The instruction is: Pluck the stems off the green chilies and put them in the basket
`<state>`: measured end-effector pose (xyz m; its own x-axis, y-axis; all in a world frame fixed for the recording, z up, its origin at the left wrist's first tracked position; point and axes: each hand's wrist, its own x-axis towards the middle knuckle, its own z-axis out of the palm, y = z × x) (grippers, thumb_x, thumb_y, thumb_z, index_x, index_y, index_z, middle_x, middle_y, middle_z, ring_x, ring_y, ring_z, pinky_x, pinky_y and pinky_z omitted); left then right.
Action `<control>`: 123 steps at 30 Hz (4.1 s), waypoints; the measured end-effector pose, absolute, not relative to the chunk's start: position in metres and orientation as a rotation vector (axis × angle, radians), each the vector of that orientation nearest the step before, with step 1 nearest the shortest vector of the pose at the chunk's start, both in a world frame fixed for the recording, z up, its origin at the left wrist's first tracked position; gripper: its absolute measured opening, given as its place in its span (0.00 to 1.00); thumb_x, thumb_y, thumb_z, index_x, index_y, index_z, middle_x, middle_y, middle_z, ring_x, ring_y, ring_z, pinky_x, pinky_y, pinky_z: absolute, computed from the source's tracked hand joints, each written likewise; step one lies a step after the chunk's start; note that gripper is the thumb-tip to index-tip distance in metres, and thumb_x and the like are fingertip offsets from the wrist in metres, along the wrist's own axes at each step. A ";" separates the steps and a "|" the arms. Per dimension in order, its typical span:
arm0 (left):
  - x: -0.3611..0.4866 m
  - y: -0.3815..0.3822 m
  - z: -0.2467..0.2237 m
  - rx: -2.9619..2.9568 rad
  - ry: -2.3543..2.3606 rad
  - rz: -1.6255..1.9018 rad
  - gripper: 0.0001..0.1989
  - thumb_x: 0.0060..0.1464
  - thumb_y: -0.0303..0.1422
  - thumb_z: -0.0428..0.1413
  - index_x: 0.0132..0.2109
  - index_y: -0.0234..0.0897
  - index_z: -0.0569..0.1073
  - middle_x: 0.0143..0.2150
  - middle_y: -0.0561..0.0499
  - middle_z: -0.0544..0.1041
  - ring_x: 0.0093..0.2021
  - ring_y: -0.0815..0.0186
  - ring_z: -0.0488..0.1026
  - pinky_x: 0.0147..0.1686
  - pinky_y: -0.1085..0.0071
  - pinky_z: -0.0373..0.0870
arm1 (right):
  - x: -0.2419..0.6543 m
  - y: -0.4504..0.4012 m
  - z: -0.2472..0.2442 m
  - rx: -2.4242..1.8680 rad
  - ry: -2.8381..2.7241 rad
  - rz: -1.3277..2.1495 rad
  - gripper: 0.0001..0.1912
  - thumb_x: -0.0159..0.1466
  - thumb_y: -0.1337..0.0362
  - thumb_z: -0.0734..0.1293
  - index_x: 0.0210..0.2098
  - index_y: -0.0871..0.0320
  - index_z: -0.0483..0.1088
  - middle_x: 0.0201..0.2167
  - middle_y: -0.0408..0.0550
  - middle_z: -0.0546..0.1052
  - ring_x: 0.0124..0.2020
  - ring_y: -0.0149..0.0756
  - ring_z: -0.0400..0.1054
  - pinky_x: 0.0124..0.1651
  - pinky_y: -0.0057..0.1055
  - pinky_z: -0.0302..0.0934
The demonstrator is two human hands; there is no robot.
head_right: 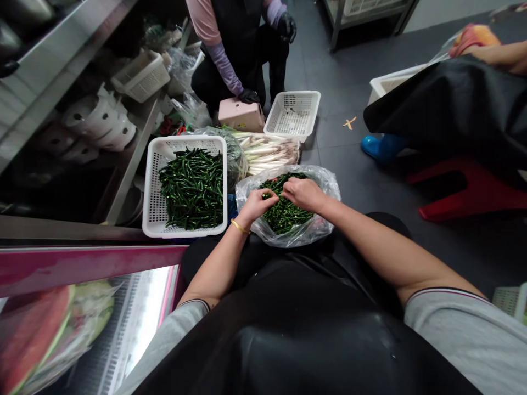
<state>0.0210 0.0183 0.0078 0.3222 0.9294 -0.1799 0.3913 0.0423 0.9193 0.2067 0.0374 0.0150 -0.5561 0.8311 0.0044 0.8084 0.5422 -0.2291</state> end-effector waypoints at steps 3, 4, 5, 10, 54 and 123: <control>0.016 0.004 -0.001 1.057 1.107 0.687 0.13 0.44 0.39 0.61 0.29 0.33 0.70 0.17 0.59 0.60 0.16 0.77 0.52 0.19 0.76 0.47 | 0.206 0.026 -0.002 -1.686 -2.509 0.307 0.22 0.69 0.55 0.53 0.40 0.61 0.73 0.39 0.55 0.75 0.39 0.38 0.69 0.38 0.30 0.57; 0.012 0.001 -0.003 0.913 1.042 0.698 0.14 0.43 0.40 0.61 0.29 0.33 0.69 0.16 0.60 0.58 0.15 0.78 0.51 0.18 0.76 0.45 | 0.206 0.021 -0.010 -1.746 -2.548 0.332 0.22 0.68 0.53 0.54 0.42 0.59 0.73 0.40 0.55 0.74 0.38 0.39 0.69 0.37 0.30 0.57; 0.007 -0.001 -0.005 0.798 0.977 0.718 0.14 0.43 0.40 0.61 0.28 0.34 0.68 0.16 0.60 0.58 0.14 0.78 0.50 0.16 0.76 0.43 | 0.207 0.015 -0.018 -1.769 -2.636 0.366 0.21 0.67 0.51 0.55 0.44 0.58 0.72 0.41 0.55 0.74 0.38 0.39 0.69 0.36 0.30 0.57; -0.020 0.001 -0.003 0.657 0.761 0.796 0.14 0.41 0.39 0.59 0.31 0.33 0.68 0.22 0.52 0.70 0.17 0.74 0.62 0.14 0.78 0.46 | 0.230 0.010 -0.041 -1.720 -3.020 0.379 0.15 0.64 0.59 0.59 0.48 0.56 0.71 0.44 0.56 0.72 0.37 0.40 0.71 0.31 0.28 0.55; -0.002 -0.018 -0.010 0.717 0.844 0.702 0.17 0.40 0.35 0.66 0.28 0.35 0.64 0.15 0.62 0.56 0.14 0.80 0.50 0.15 0.80 0.43 | 0.246 0.020 -0.053 -1.959 -2.856 0.580 0.15 0.63 0.57 0.61 0.44 0.57 0.72 0.40 0.55 0.78 0.41 0.44 0.72 0.36 0.32 0.59; 0.054 -0.007 0.006 0.578 0.949 0.697 0.11 0.40 0.34 0.61 0.25 0.31 0.69 0.16 0.59 0.60 0.13 0.80 0.50 0.15 0.77 0.41 | 0.213 0.008 0.018 -1.777 -2.347 0.371 0.25 0.67 0.51 0.51 0.34 0.61 0.71 0.34 0.59 0.77 0.35 0.40 0.70 0.32 0.29 0.55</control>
